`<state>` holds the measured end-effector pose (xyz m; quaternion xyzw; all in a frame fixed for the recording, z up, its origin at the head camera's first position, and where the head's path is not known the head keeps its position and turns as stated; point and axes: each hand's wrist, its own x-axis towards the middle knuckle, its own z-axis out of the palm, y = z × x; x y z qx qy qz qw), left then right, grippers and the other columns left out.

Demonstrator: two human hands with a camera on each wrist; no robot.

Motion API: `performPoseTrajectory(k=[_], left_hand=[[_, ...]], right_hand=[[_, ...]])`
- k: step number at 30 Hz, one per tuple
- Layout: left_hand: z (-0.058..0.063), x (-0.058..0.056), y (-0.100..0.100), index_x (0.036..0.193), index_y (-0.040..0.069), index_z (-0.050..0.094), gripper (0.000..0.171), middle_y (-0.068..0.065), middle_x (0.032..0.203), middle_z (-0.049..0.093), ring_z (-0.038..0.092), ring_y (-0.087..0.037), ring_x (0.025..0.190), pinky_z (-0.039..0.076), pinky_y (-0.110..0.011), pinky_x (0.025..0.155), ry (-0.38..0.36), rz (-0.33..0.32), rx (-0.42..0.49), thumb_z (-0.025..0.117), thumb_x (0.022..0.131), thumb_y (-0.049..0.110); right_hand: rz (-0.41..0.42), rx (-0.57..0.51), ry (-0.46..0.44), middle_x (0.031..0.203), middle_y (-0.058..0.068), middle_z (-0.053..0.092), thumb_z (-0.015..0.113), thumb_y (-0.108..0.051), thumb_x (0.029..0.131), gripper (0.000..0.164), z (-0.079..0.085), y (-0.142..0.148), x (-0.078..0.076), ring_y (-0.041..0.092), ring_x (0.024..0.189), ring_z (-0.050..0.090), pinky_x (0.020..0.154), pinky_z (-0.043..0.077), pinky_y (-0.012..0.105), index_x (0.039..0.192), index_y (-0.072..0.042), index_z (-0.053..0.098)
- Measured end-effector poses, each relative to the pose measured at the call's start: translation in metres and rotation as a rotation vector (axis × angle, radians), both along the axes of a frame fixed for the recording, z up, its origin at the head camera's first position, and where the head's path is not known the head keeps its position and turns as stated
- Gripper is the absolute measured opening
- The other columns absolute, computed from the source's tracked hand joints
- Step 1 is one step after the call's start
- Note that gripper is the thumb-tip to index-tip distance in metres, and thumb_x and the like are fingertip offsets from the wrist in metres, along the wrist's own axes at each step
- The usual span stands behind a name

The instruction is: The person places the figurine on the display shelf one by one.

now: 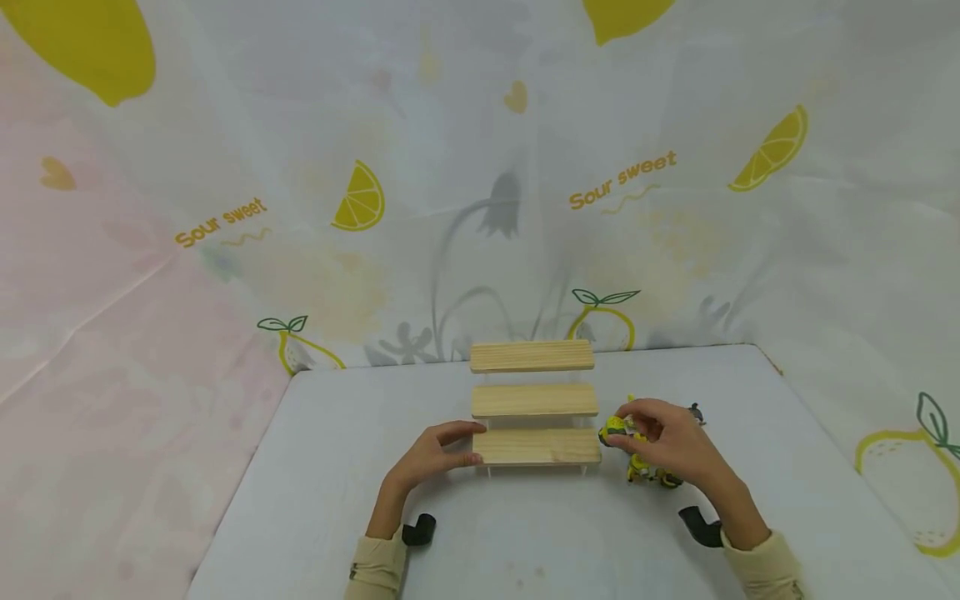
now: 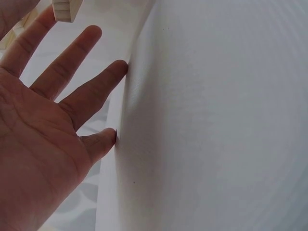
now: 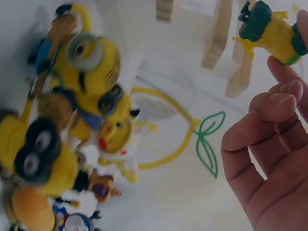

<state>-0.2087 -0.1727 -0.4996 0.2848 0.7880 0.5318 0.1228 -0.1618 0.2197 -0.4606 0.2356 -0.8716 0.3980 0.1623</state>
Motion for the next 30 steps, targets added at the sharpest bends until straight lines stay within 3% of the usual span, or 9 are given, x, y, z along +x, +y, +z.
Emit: performPoseTrajectory(k=[6,13,17,23,30], left_hand=[[-0.001,0.0,-0.001,0.128,0.001,0.064,0.045,-0.007,0.131,0.063,0.048,-0.026,0.131,0.037,-0.05,0.108,0.0,0.006,-0.001,0.078,0.086,0.009],[-0.002,-0.001,0.0,0.128,0.001,0.064,0.045,-0.009,0.13,0.063,0.049,-0.025,0.131,0.038,-0.048,0.108,0.002,-0.005,0.006,0.078,0.086,0.01],[0.0,-0.002,0.001,0.129,0.001,0.063,0.047,-0.009,0.131,0.062,0.048,-0.025,0.132,0.037,-0.045,0.109,-0.011,-0.009,0.004,0.078,0.086,0.011],[0.0,-0.002,0.0,0.129,0.001,0.063,0.047,-0.007,0.131,0.062,0.047,-0.025,0.132,0.037,-0.045,0.109,-0.016,-0.006,0.002,0.078,0.086,0.011],[0.0,-0.002,-0.001,0.129,-0.001,0.063,0.047,-0.01,0.131,0.062,0.047,-0.028,0.133,0.035,-0.052,0.11,-0.026,-0.01,0.018,0.078,0.086,0.009]], right_hand=[[0.033,-0.013,-0.018,0.066,-0.012,0.045,0.086,-0.026,0.077,0.027,0.0,-0.021,-0.007,0.004,0.056,0.04,0.051,0.04,0.023,0.098,-0.021,0.069],[0.075,0.025,0.06,0.064,-0.01,0.045,0.087,-0.024,0.077,0.028,-0.002,-0.04,-0.018,0.001,0.058,0.038,0.051,0.037,0.022,0.098,-0.016,0.07],[0.113,0.005,0.027,0.064,-0.009,0.045,0.086,-0.024,0.078,0.027,-0.001,-0.05,-0.022,0.001,0.058,0.039,0.051,0.038,0.022,0.099,-0.015,0.071],[0.1,-0.012,-0.055,0.065,-0.015,0.041,0.085,-0.032,0.079,0.028,0.0,-0.066,-0.023,0.004,0.058,0.04,0.052,0.038,0.024,0.099,-0.018,0.071],[0.076,0.02,-0.043,0.062,-0.016,0.039,0.085,-0.037,0.078,0.03,0.001,-0.087,-0.029,0.002,0.055,0.037,0.05,0.035,0.023,0.098,-0.02,0.072]])
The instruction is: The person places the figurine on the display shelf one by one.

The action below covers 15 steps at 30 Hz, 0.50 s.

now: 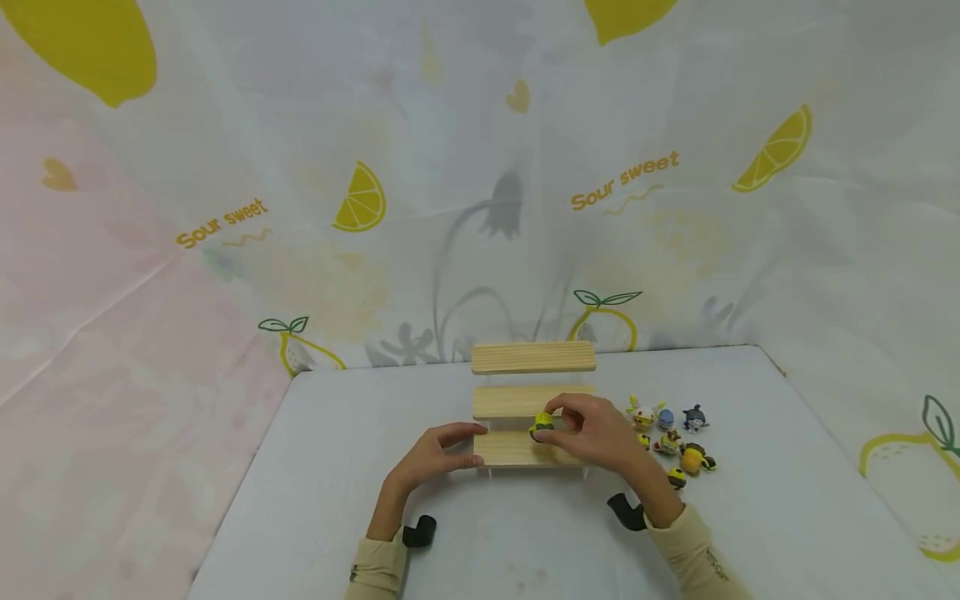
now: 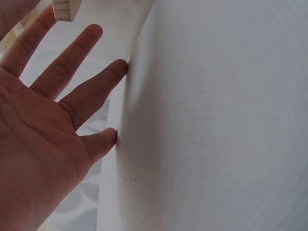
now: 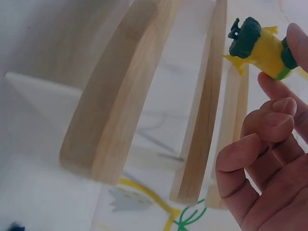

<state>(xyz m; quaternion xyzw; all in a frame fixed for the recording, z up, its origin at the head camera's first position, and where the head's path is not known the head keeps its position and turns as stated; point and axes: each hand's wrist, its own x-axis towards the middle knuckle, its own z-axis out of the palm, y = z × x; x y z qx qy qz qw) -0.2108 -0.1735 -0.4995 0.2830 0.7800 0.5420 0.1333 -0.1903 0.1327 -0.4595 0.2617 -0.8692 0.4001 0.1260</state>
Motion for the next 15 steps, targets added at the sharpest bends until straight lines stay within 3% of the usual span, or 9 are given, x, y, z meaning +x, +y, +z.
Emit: performPoseTrajectory(k=[4,11,15], left_hand=[[0.001,0.001,0.001,0.129,-0.002,0.062,0.047,-0.01,0.131,0.062,0.047,-0.028,0.133,0.035,-0.052,0.11,-0.005,0.0,0.0,0.078,0.086,0.009],[-0.032,-0.014,-0.005,0.13,0.012,0.065,0.047,-0.002,0.132,0.062,0.047,-0.024,0.133,0.036,-0.05,0.11,0.003,0.017,-0.008,0.08,0.086,0.017],[-0.033,-0.015,-0.005,0.128,0.019,0.066,0.045,0.005,0.13,0.063,0.048,-0.018,0.132,0.036,-0.047,0.11,-0.005,0.022,-0.006,0.081,0.085,0.023]], right_hand=[[-0.007,0.024,-0.035,0.061,-0.016,0.04,0.084,-0.04,0.079,0.03,0.001,-0.012,-0.002,0.002,0.054,0.037,0.05,0.035,0.023,0.1,-0.022,0.071],[0.001,0.067,-0.063,0.06,-0.014,0.04,0.083,-0.043,0.079,0.029,0.004,-0.031,-0.006,0.004,0.052,0.037,0.048,0.032,0.022,0.098,-0.024,0.07],[0.003,0.094,-0.055,0.06,-0.015,0.04,0.083,-0.044,0.079,0.028,0.002,-0.042,-0.008,0.002,0.051,0.036,0.047,0.031,0.021,0.097,-0.026,0.071]])
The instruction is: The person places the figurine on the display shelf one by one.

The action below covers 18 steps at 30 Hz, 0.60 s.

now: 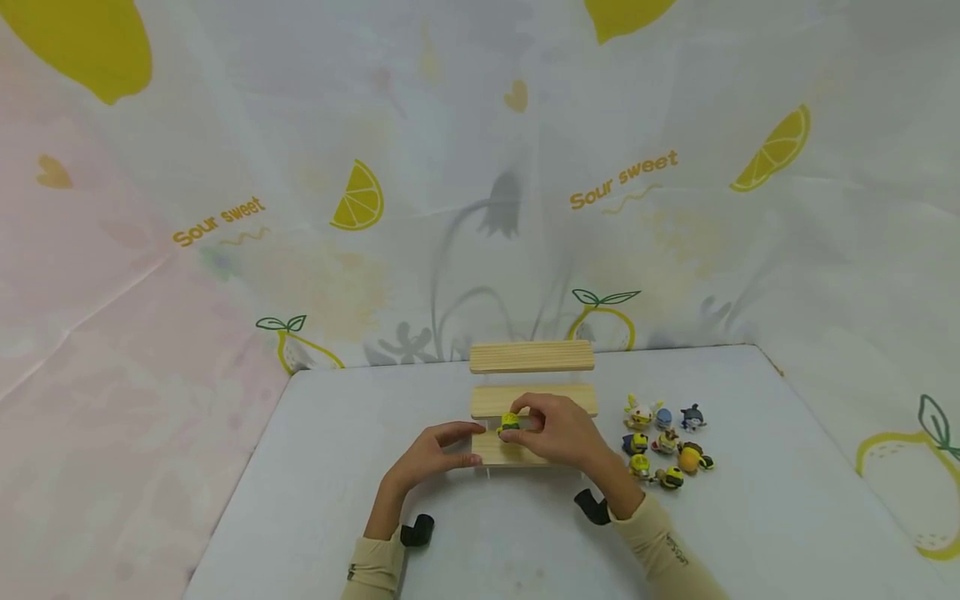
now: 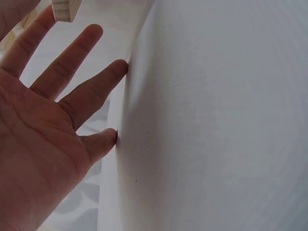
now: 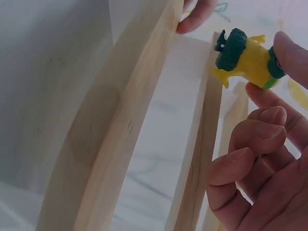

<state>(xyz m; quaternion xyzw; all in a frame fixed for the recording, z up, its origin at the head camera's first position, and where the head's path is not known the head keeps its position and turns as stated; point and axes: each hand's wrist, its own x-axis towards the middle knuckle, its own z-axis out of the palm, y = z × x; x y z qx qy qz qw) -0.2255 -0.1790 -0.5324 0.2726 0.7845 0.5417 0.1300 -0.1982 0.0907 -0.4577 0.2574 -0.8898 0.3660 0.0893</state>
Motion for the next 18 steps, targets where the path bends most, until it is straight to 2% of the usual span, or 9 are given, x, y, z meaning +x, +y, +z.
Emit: performPoseTrajectory(k=[6,14,18], left_hand=[[0.001,0.001,0.001,0.127,0.022,0.066,0.045,0.007,0.13,0.062,0.048,-0.014,0.131,0.036,-0.043,0.11,-0.001,0.0,-0.006,0.081,0.085,0.022],[0.002,0.003,0.003,0.132,0.006,0.062,0.046,-0.008,0.134,0.06,0.046,-0.03,0.133,0.035,-0.054,0.109,0.031,0.005,-0.018,0.076,0.088,0.012],[0.001,0.002,0.002,0.132,0.009,0.062,0.046,-0.005,0.134,0.06,0.046,-0.028,0.133,0.035,-0.053,0.109,0.013,0.011,-0.02,0.077,0.088,0.013]], right_hand=[[0.016,0.035,0.011,0.059,-0.015,0.042,0.082,-0.043,0.081,0.03,-0.004,-0.014,0.001,0.001,0.049,0.037,0.045,0.034,0.022,0.101,-0.022,0.073],[-0.02,0.133,0.098,0.061,-0.015,0.041,0.08,-0.045,0.081,0.03,-0.014,-0.025,0.004,0.001,0.051,0.035,0.045,0.031,0.021,0.099,-0.022,0.073],[-0.033,0.163,0.14,0.063,-0.015,0.043,0.08,-0.046,0.081,0.033,-0.017,-0.027,0.006,0.002,0.053,0.036,0.046,0.031,0.02,0.101,-0.021,0.073]])
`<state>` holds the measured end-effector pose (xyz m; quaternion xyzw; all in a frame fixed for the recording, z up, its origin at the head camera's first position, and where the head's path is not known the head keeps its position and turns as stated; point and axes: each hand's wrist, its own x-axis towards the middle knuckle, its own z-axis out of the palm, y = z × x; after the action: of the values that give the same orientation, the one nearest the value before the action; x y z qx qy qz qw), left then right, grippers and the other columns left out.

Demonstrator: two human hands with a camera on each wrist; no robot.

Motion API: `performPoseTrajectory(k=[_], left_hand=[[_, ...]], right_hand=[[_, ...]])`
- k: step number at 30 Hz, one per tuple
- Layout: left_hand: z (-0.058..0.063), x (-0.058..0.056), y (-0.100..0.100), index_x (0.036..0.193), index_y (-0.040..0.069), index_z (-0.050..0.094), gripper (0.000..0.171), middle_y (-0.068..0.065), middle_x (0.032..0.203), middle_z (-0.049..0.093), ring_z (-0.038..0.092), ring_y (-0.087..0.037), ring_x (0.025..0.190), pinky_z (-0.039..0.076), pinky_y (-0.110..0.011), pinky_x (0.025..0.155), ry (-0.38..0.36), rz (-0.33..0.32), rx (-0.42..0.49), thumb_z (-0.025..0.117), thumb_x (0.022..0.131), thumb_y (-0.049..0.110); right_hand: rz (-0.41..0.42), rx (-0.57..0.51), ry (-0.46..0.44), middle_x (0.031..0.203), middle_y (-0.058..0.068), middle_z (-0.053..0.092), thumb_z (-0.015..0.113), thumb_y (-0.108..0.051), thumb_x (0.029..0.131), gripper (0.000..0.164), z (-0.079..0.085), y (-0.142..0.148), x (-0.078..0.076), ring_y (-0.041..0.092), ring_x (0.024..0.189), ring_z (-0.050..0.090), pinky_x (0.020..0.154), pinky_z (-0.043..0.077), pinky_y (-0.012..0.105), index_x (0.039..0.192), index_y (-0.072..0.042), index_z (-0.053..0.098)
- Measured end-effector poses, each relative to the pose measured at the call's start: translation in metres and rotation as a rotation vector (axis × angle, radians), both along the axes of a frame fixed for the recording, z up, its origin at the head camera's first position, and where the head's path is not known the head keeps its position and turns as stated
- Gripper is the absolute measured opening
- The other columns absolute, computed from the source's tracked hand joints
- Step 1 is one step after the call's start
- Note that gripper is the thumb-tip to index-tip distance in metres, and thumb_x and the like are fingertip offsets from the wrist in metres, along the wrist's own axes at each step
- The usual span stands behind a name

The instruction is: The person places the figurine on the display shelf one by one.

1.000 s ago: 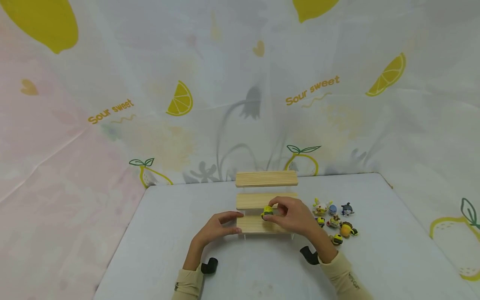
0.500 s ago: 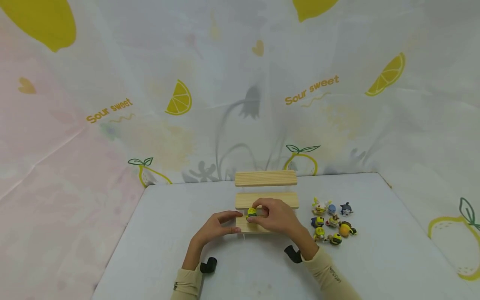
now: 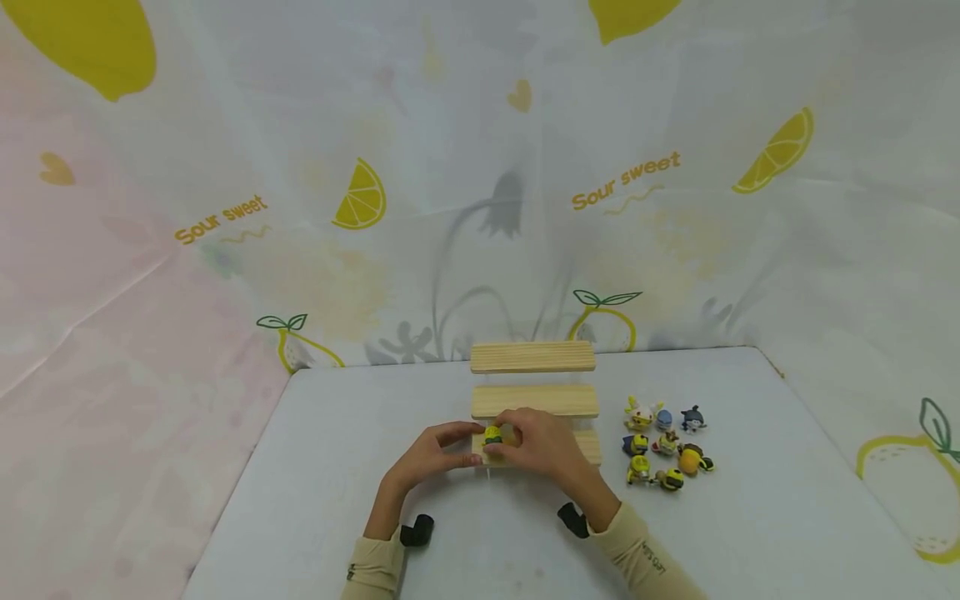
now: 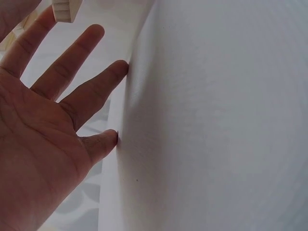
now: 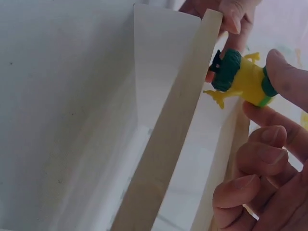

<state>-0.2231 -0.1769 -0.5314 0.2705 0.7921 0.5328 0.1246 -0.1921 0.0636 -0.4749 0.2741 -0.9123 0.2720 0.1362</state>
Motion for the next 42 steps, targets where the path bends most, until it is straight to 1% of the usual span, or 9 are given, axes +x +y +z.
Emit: performPoseTrajectory(k=[5,9,13,19,25,27,32,34,42], left_hand=[[-0.001,-0.001,-0.002,0.13,0.015,0.064,0.045,0.0,0.133,0.061,0.047,-0.022,0.132,0.037,-0.049,0.109,-0.005,-0.013,0.021,0.078,0.087,0.019],[-0.002,-0.001,-0.003,0.13,0.017,0.065,0.046,0.001,0.132,0.061,0.048,-0.022,0.132,0.037,-0.05,0.108,0.011,-0.015,0.026,0.079,0.087,0.024],[-0.002,-0.001,-0.003,0.13,0.018,0.065,0.046,0.002,0.133,0.061,0.048,-0.022,0.132,0.037,-0.049,0.109,0.005,-0.013,0.019,0.079,0.087,0.025],[-0.001,-0.002,-0.002,0.129,0.016,0.065,0.046,0.002,0.132,0.061,0.048,-0.02,0.131,0.036,-0.048,0.109,-0.017,-0.013,0.028,0.08,0.086,0.02],[-0.001,-0.001,0.0,0.13,0.01,0.063,0.047,-0.003,0.133,0.061,0.048,-0.025,0.132,0.036,-0.051,0.109,-0.01,-0.007,0.021,0.078,0.086,0.013],[0.002,0.0,0.001,0.131,0.008,0.062,0.047,-0.005,0.133,0.06,0.047,-0.027,0.132,0.035,-0.053,0.109,-0.008,-0.009,0.016,0.078,0.087,0.012],[0.023,0.009,0.003,0.13,0.004,0.062,0.045,-0.008,0.132,0.061,0.049,-0.029,0.131,0.037,-0.054,0.108,-0.007,-0.029,0.024,0.077,0.087,0.009],[0.028,0.012,0.003,0.129,0.003,0.063,0.044,-0.01,0.131,0.061,0.05,-0.03,0.13,0.037,-0.055,0.107,-0.003,-0.037,0.038,0.076,0.088,0.009],[0.029,0.012,0.004,0.129,0.004,0.063,0.044,-0.009,0.131,0.061,0.049,-0.029,0.131,0.035,-0.055,0.109,-0.018,-0.045,0.068,0.077,0.087,0.008]], right_hand=[[-0.024,-0.01,0.031,0.065,-0.015,0.046,0.081,-0.045,0.08,0.033,-0.002,-0.002,0.002,0.002,0.055,0.037,0.047,0.031,0.02,0.1,-0.019,0.073],[-0.034,-0.025,0.021,0.064,-0.014,0.043,0.081,-0.044,0.08,0.034,-0.003,-0.002,0.002,0.002,0.054,0.036,0.047,0.03,0.02,0.1,-0.019,0.073],[-0.029,-0.033,0.02,0.063,-0.014,0.042,0.081,-0.044,0.08,0.034,-0.003,-0.002,0.003,0.002,0.053,0.035,0.046,0.029,0.02,0.102,-0.02,0.073],[-0.029,-0.014,0.05,0.063,-0.015,0.043,0.081,-0.045,0.081,0.035,-0.006,-0.003,0.003,0.0,0.052,0.035,0.045,0.028,0.019,0.104,-0.02,0.073],[-0.031,0.002,0.055,0.063,-0.015,0.045,0.079,-0.048,0.082,0.038,-0.007,-0.004,0.003,-0.001,0.052,0.035,0.045,0.028,0.018,0.107,-0.02,0.073],[-0.027,0.006,0.049,0.063,-0.014,0.046,0.078,-0.048,0.082,0.039,-0.006,-0.004,0.004,-0.001,0.052,0.036,0.045,0.029,0.018,0.109,-0.019,0.073],[-0.023,0.01,0.034,0.064,-0.012,0.047,0.079,-0.047,0.082,0.041,-0.006,-0.004,0.004,0.0,0.053,0.036,0.045,0.03,0.019,0.112,-0.019,0.072],[-0.021,0.013,0.036,0.064,-0.012,0.047,0.079,-0.047,0.082,0.042,-0.006,-0.004,0.005,0.0,0.053,0.036,0.046,0.03,0.019,0.112,-0.019,0.072],[0.001,0.004,0.032,0.064,-0.011,0.049,0.08,-0.045,0.081,0.044,-0.005,-0.005,0.007,0.0,0.053,0.037,0.046,0.031,0.019,0.114,-0.017,0.071]])
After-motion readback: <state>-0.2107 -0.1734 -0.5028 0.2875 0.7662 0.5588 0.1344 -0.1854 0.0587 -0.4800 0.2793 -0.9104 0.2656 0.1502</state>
